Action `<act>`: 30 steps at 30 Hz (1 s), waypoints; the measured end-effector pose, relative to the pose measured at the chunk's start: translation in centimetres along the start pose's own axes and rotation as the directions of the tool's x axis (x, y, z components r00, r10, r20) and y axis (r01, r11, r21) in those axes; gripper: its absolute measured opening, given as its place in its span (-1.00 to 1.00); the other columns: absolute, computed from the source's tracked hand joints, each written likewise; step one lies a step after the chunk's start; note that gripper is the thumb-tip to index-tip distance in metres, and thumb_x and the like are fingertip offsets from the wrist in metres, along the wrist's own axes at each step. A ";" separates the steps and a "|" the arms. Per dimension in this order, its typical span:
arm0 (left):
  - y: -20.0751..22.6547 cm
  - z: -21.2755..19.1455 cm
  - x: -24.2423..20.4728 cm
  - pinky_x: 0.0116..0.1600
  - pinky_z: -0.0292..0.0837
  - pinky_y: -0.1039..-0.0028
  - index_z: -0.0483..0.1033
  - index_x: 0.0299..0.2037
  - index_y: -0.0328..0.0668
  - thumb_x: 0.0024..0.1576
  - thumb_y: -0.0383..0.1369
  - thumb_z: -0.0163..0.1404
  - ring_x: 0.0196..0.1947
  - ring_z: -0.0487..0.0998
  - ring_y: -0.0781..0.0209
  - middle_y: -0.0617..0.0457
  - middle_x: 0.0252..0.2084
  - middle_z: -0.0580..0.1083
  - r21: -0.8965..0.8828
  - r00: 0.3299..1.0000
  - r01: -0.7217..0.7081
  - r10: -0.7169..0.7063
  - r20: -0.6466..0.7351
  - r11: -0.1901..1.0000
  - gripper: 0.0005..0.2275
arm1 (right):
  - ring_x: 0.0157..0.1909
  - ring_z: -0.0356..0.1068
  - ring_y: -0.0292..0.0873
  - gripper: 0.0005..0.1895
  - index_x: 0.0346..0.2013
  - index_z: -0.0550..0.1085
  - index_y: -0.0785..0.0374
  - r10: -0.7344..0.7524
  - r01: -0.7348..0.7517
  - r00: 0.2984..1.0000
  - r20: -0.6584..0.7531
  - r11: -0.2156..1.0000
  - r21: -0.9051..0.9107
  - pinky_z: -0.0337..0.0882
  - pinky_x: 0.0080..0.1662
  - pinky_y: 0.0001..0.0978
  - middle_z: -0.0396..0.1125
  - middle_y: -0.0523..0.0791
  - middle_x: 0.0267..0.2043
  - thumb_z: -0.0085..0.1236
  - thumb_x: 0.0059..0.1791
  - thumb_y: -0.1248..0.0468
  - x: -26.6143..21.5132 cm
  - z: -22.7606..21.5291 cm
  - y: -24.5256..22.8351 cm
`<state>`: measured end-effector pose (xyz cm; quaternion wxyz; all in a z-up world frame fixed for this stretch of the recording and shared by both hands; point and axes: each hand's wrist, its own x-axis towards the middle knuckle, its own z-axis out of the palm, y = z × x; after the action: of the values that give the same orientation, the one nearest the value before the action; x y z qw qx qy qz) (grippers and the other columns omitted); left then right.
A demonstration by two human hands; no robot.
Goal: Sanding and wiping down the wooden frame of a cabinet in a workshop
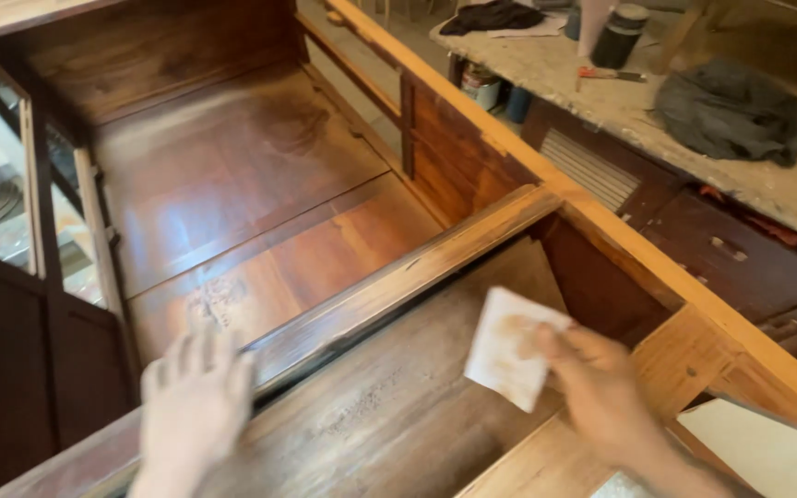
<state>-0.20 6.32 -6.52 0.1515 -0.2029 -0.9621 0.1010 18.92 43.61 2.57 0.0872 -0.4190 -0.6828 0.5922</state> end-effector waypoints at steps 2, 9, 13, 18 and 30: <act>5.9 -1.9 3.9 0.35 0.02 -0.13 0.24 0.34 0.21 0.26 0.07 -0.45 0.47 0.10 -0.11 0.00 0.50 0.13 -0.195 0.985 -0.084 0.110 0.130 0.977 -0.50 | -0.28 0.31 -0.17 -0.61 -0.39 0.57 0.32 -0.134 0.133 0.991 -0.026 0.990 -0.036 0.26 -0.20 -0.31 0.35 -0.11 -0.31 0.08 0.07 0.04 1.5 -2.7 1.8; 25.6 -16.7 5.2 0.03 0.39 0.37 0.27 0.03 -0.10 0.04 -0.07 0.10 -0.10 0.38 0.30 0.09 -0.11 0.39 -0.965 0.878 0.207 0.465 0.113 -0.158 -0.55 | -0.16 0.56 -0.28 -0.46 -0.28 0.77 0.11 -0.222 0.269 0.957 0.184 0.919 -0.290 0.42 -0.10 -0.43 0.51 -0.28 -0.16 -0.05 -0.03 -0.13 4.8 -5.4 1.6; 31.3 -18.3 4.2 0.15 0.30 0.66 -0.18 0.49 -0.03 -0.21 -0.08 0.21 0.06 0.40 0.53 0.24 0.24 0.25 -0.802 0.838 0.516 0.371 0.400 -0.301 0.04 | 0.51 0.17 -0.12 -0.36 0.33 0.38 0.23 -0.627 0.717 0.560 0.542 0.695 0.063 0.10 0.40 -0.23 0.23 -0.05 0.44 -0.04 0.03 -0.03 5.5 -8.4 -0.1; 30.2 -16.1 8.3 -0.10 0.46 0.55 0.29 0.22 0.03 0.07 -0.42 0.06 -0.25 0.50 0.41 0.16 -0.13 0.52 -0.915 0.920 0.383 -0.038 0.390 -0.124 -0.53 | 0.44 0.31 -0.13 -0.44 0.10 0.57 0.23 -0.737 0.973 0.117 0.666 0.220 0.073 0.30 0.34 -0.33 0.22 -0.02 0.47 0.38 -0.21 0.40 15.0 -13.9 -0.6; 26.7 0.4 15.6 0.04 0.39 -0.42 0.48 0.23 0.14 0.16 -0.27 -0.19 0.48 -0.14 -0.65 -0.05 0.50 0.15 -0.244 0.871 -0.391 0.443 0.213 0.887 -0.58 | 0.64 -0.30 -0.23 0.20 0.57 -0.24 -0.20 0.043 0.184 0.910 0.413 0.851 -0.492 -0.21 0.53 -0.19 -0.34 -0.30 0.66 0.33 -0.14 0.35 27.9 -10.9 -0.9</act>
<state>-4.31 36.80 -9.78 -0.0232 -0.4050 -0.9118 0.0634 7.55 70.53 -4.08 -0.1520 -0.2675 -0.8352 0.4558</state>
